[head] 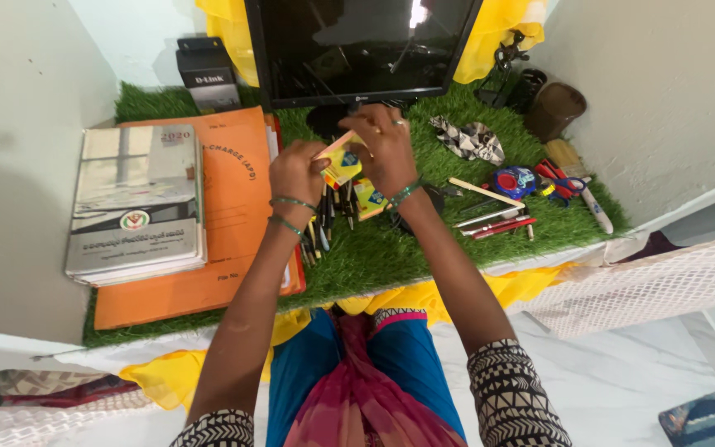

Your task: The person organizes a cluttered desk by picking up and rearranging various items. They handle a stapler, a small box, a router, a mouse, and a pen holder, placing them in different positions on the desk surface.

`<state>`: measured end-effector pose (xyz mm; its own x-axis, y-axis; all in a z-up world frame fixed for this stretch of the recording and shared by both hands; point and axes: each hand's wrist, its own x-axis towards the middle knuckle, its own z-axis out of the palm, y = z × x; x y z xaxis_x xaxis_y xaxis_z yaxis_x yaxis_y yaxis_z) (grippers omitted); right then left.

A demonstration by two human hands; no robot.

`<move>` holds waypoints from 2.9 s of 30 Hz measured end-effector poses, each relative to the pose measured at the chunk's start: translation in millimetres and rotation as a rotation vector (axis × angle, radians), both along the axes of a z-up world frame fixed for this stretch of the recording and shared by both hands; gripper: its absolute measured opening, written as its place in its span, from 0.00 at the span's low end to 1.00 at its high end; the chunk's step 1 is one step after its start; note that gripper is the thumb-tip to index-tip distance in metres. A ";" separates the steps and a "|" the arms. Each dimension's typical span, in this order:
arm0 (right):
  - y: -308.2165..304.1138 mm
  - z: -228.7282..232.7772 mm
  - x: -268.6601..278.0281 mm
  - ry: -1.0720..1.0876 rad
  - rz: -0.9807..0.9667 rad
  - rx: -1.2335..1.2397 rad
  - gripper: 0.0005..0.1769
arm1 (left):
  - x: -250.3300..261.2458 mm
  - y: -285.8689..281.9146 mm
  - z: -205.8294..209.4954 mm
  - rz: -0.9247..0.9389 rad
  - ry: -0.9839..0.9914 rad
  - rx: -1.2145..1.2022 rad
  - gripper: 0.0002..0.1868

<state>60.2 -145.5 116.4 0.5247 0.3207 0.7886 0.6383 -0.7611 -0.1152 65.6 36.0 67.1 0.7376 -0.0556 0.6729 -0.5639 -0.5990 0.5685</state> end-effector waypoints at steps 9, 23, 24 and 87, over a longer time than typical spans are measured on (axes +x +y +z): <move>15.2 -30.3 25.9 0.224 0.018 0.494 0.32 | 13.5 55.7 0.8 -0.017 0.113 -0.392 0.11; 81.7 -14.8 65.9 0.653 0.364 0.748 0.23 | 54.2 118.9 17.0 -0.163 0.237 -0.658 0.10; 84.9 -13.5 72.5 0.642 0.363 0.718 0.23 | 61.6 122.4 20.4 -0.194 0.227 -0.680 0.11; 343.6 -164.0 334.6 0.790 0.459 0.271 0.42 | 342.5 331.5 -146.2 0.445 0.532 0.652 0.17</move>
<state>394.8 198.1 -47.6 0.8061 0.4861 0.3376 0.5301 -0.3393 -0.7771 408.1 367.5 -79.1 0.9821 0.0583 0.1789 0.0290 -0.9863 0.1624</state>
